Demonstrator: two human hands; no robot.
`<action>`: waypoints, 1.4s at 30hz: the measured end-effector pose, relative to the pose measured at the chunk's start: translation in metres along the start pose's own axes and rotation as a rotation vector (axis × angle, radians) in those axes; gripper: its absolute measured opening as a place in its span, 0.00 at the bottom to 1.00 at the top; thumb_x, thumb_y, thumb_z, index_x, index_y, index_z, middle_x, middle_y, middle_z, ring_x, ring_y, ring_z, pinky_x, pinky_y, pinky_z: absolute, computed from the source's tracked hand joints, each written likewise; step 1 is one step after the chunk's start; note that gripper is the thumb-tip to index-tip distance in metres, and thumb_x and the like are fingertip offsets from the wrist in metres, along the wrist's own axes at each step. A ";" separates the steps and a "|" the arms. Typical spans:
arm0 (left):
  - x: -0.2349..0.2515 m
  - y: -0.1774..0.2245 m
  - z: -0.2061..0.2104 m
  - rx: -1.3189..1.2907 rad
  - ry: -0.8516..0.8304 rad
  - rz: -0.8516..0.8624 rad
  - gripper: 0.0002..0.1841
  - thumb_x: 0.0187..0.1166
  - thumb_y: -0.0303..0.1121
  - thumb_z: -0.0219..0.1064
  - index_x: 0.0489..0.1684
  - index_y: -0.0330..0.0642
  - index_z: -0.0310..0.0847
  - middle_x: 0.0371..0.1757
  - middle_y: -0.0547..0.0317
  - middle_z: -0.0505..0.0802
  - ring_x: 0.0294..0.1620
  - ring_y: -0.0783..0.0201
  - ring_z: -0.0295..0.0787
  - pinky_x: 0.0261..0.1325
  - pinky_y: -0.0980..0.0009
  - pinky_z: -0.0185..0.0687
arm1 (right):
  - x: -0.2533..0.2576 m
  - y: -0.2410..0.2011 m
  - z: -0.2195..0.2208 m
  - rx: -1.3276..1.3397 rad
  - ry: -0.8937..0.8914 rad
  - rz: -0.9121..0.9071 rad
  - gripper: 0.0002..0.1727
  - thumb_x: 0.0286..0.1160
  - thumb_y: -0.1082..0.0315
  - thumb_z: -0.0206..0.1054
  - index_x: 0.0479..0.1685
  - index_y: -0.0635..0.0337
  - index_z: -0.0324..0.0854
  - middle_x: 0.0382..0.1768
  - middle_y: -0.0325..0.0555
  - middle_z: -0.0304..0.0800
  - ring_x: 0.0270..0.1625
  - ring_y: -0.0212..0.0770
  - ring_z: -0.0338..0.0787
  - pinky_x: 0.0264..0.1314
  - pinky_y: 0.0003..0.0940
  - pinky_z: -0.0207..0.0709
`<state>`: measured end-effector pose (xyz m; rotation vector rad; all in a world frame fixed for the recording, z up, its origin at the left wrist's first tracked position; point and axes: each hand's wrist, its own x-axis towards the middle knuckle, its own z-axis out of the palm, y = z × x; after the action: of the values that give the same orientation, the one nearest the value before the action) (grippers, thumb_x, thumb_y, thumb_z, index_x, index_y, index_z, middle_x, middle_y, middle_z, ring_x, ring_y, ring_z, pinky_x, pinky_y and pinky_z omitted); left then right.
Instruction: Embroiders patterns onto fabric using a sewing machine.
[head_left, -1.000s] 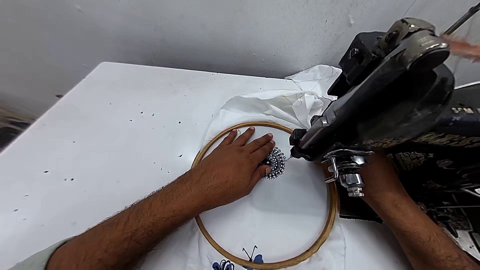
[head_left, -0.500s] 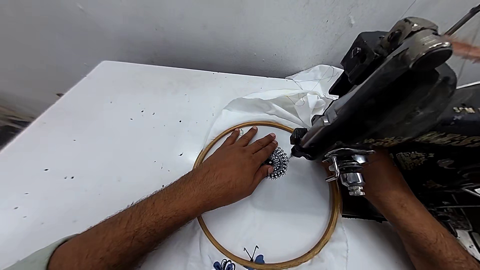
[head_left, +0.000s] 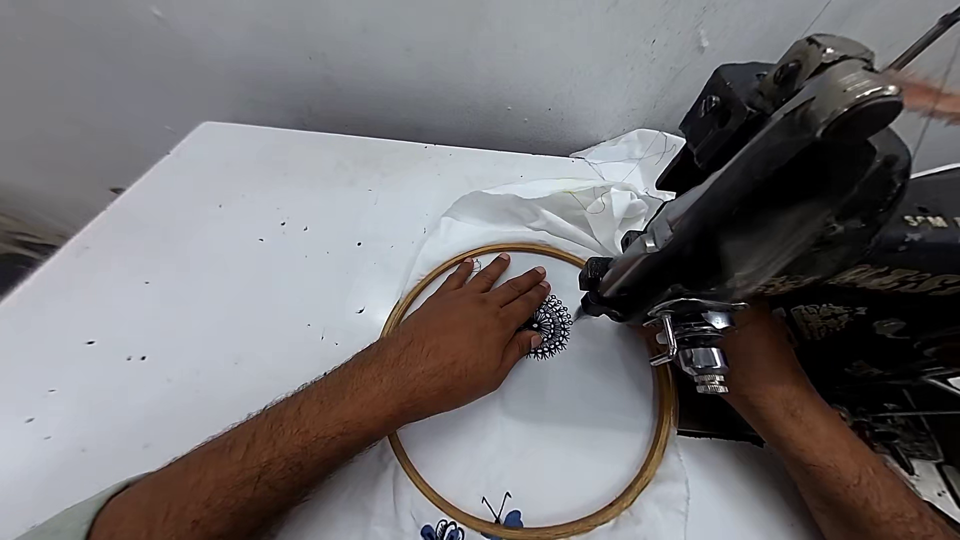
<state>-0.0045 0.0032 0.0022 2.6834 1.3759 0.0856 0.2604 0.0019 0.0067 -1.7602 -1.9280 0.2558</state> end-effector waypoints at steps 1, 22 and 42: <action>0.001 0.000 0.001 0.002 0.010 -0.001 0.32 0.93 0.55 0.37 0.92 0.55 0.63 0.93 0.68 0.66 0.95 0.52 0.54 0.91 0.39 0.50 | 0.000 0.001 0.001 0.003 0.007 -0.001 0.14 0.59 0.73 0.81 0.41 0.67 0.84 0.36 0.57 0.88 0.42 0.51 0.89 0.45 0.56 0.78; -0.005 0.008 0.001 0.011 0.016 -0.007 0.32 0.92 0.57 0.39 0.91 0.54 0.64 0.93 0.67 0.66 0.95 0.51 0.54 0.90 0.36 0.49 | 0.007 -0.011 -0.015 -0.109 -0.174 0.129 0.10 0.64 0.73 0.82 0.25 0.63 0.84 0.25 0.52 0.85 0.32 0.49 0.86 0.37 0.53 0.76; -0.002 0.006 0.002 0.001 0.027 -0.013 0.32 0.93 0.55 0.38 0.92 0.53 0.63 0.93 0.66 0.66 0.95 0.50 0.53 0.90 0.34 0.47 | 0.002 -0.003 -0.005 -0.039 -0.021 0.012 0.13 0.59 0.73 0.83 0.37 0.65 0.84 0.33 0.56 0.87 0.39 0.51 0.89 0.43 0.55 0.78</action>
<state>-0.0012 -0.0022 0.0005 2.6832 1.4009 0.1199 0.2604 0.0022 0.0129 -1.8018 -1.9500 0.2441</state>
